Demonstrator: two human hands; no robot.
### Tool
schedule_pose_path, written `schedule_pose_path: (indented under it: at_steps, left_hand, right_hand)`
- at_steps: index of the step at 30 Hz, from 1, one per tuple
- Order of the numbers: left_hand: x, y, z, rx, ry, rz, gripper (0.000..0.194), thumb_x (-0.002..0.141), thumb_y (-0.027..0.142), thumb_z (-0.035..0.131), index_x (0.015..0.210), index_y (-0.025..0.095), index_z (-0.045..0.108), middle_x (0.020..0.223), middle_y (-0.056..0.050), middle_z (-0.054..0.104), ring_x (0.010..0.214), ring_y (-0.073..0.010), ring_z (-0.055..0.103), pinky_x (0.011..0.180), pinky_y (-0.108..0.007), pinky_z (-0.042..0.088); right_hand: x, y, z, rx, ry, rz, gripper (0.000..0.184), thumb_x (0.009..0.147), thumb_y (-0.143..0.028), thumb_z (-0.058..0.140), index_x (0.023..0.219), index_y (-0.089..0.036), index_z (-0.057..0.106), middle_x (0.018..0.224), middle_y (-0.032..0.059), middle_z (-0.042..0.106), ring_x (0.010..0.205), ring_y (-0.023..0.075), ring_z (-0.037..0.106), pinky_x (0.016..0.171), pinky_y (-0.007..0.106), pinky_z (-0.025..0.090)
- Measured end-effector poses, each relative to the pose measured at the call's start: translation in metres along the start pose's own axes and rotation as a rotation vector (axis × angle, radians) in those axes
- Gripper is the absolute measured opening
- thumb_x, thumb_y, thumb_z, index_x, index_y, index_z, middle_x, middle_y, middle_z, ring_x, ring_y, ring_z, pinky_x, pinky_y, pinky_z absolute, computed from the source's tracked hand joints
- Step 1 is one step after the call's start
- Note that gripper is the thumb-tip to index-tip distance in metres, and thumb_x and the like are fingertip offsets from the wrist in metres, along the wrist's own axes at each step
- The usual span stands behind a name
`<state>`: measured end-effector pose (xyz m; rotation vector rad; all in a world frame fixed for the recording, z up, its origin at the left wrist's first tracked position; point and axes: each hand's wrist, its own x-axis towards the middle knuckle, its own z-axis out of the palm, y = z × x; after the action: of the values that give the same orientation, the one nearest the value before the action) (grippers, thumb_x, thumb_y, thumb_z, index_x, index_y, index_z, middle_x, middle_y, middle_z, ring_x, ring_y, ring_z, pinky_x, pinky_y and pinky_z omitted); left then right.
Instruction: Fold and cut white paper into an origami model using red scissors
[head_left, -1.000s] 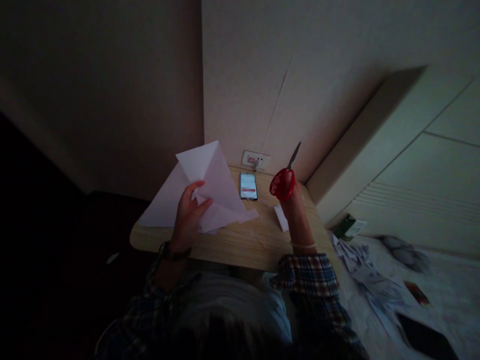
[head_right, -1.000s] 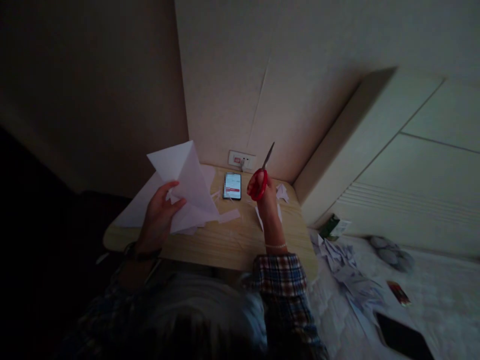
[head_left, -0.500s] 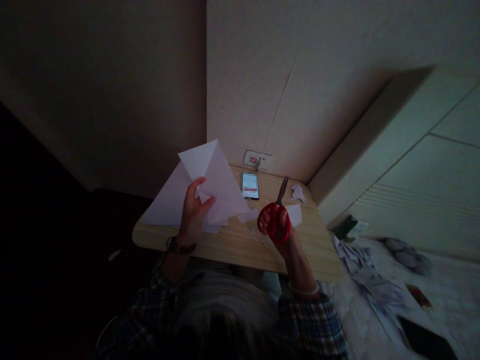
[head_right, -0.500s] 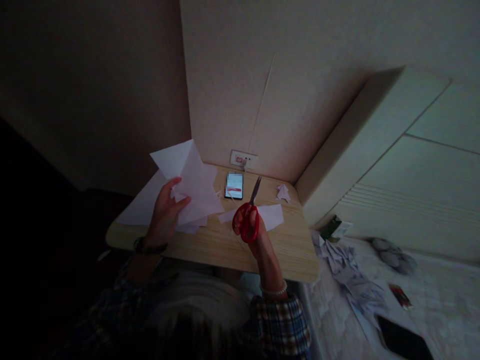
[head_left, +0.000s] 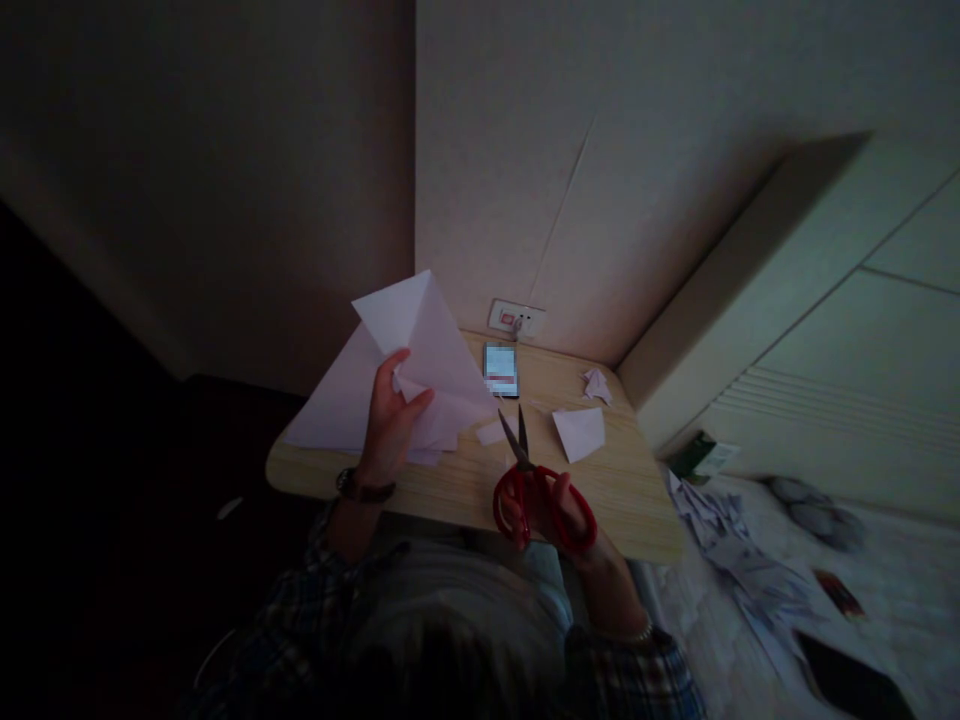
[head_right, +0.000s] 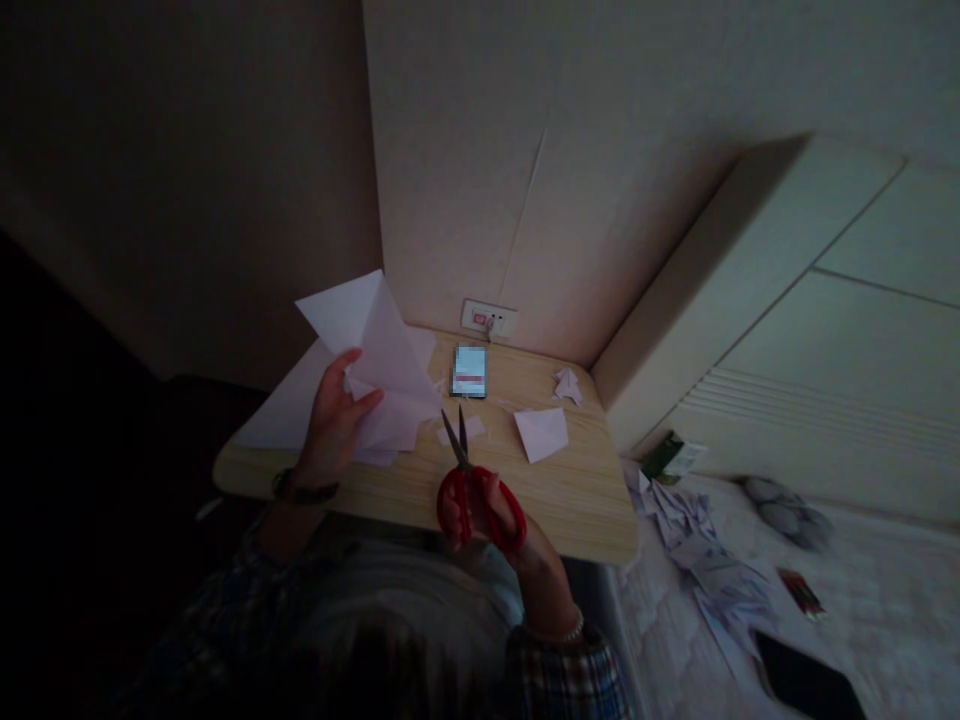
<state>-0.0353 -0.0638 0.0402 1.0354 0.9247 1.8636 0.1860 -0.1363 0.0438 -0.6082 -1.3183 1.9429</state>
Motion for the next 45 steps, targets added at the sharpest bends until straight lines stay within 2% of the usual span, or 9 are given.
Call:
schedule_pose_path:
  at_steps: [5, 10, 16, 22, 25, 30, 40, 45]
  left_hand:
    - [0.001, 0.002, 0.000, -0.010, 0.020, -0.005, 0.064, 0.062, 0.014, 0.073, 0.122, 0.023, 0.049, 0.134, -0.008, 0.049, 0.124, -0.0249, 0.048, 0.107, -0.042, 0.038]
    - [0.001, 0.003, 0.001, 0.034, 0.001, 0.018, 0.063, 0.066, 0.017, 0.072, 0.124, 0.024, 0.048, 0.136, -0.008, 0.047, 0.124, -0.0248, 0.048, 0.104, -0.040, 0.041]
    - [0.001, 0.005, 0.008, 0.008, 0.029, 0.030, 0.062, 0.066, 0.017, 0.072, 0.122, 0.023, 0.048, 0.136, -0.009, 0.046, 0.125, -0.0257, 0.048, 0.105, -0.041, 0.040]
    - [0.003, 0.006, 0.018, -0.005, 0.100, 0.076, 0.061, 0.066, 0.017, 0.071, 0.121, 0.023, 0.047, 0.137, -0.009, 0.043, 0.125, -0.0249, 0.047, 0.106, -0.040, 0.040]
    - [0.002, 0.005, 0.022, -0.022, 0.133, 0.083, 0.060, 0.065, 0.016, 0.071, 0.120, 0.024, 0.047, 0.137, -0.009, 0.043, 0.125, -0.0249, 0.046, 0.106, -0.041, 0.039]
    - [-0.001, 0.005, 0.022, -0.012, 0.122, 0.086, 0.059, 0.068, 0.018, 0.070, 0.121, 0.024, 0.045, 0.138, -0.009, 0.042, 0.126, -0.0249, 0.046, 0.106, -0.041, 0.039]
    - [-0.004, 0.003, 0.021, -0.015, 0.074, 0.077, 0.060, 0.069, 0.015, 0.067, 0.125, 0.025, 0.045, 0.143, -0.008, 0.039, 0.130, -0.0245, 0.042, 0.109, -0.040, 0.036]
    - [-0.005, -0.001, 0.018, 0.012, 0.063, 0.089, 0.060, 0.071, 0.017, 0.067, 0.126, 0.024, 0.045, 0.144, -0.009, 0.038, 0.133, -0.0253, 0.038, 0.110, -0.040, 0.035]
  right_hand:
    - [-0.001, 0.003, 0.006, 0.100, 0.010, 0.029, 0.064, 0.066, -0.083, 0.047, 0.063, -0.020, 0.059, 0.060, 0.0028, 0.050, 0.053, 0.0157, 0.047, 0.045, 0.029, 0.043]
    - [-0.003, -0.003, 0.017, 0.121, 0.043, 0.054, 0.064, 0.063, -0.084, 0.048, 0.067, -0.021, 0.061, 0.062, 0.0040, 0.050, 0.053, 0.0161, 0.046, 0.042, 0.029, 0.040]
    - [-0.003, 0.006, 0.023, 0.077, 0.002, 0.069, 0.063, 0.067, -0.083, 0.045, 0.077, -0.023, 0.062, 0.062, 0.0048, 0.052, 0.058, 0.0197, 0.053, 0.042, 0.030, 0.042]
    - [0.001, 0.022, 0.028, 0.079, -0.022, 0.069, 0.064, 0.072, -0.082, 0.039, 0.076, -0.023, 0.063, 0.063, 0.0057, 0.054, 0.058, 0.0199, 0.054, 0.044, 0.032, 0.042]
    - [0.005, 0.021, 0.032, 0.079, -0.026, 0.080, 0.062, 0.071, -0.081, 0.041, 0.073, -0.023, 0.062, 0.062, 0.0047, 0.053, 0.054, 0.0182, 0.050, 0.044, 0.031, 0.041]
    - [0.011, 0.013, 0.039, 0.093, -0.022, 0.044, 0.059, 0.072, -0.080, 0.043, 0.066, -0.023, 0.059, 0.062, 0.0039, 0.051, 0.051, 0.0165, 0.047, 0.044, 0.032, 0.041]
    - [0.016, 0.014, 0.032, 0.142, 0.059, 0.041, 0.065, 0.068, -0.084, 0.040, 0.071, -0.022, 0.060, 0.062, 0.0060, 0.054, 0.059, 0.0212, 0.057, 0.043, 0.033, 0.047]
    - [0.018, 0.014, 0.022, 0.131, 0.015, 0.030, 0.064, 0.062, -0.085, 0.048, 0.070, -0.023, 0.059, 0.064, 0.0052, 0.054, 0.057, 0.0194, 0.055, 0.045, 0.032, 0.048]
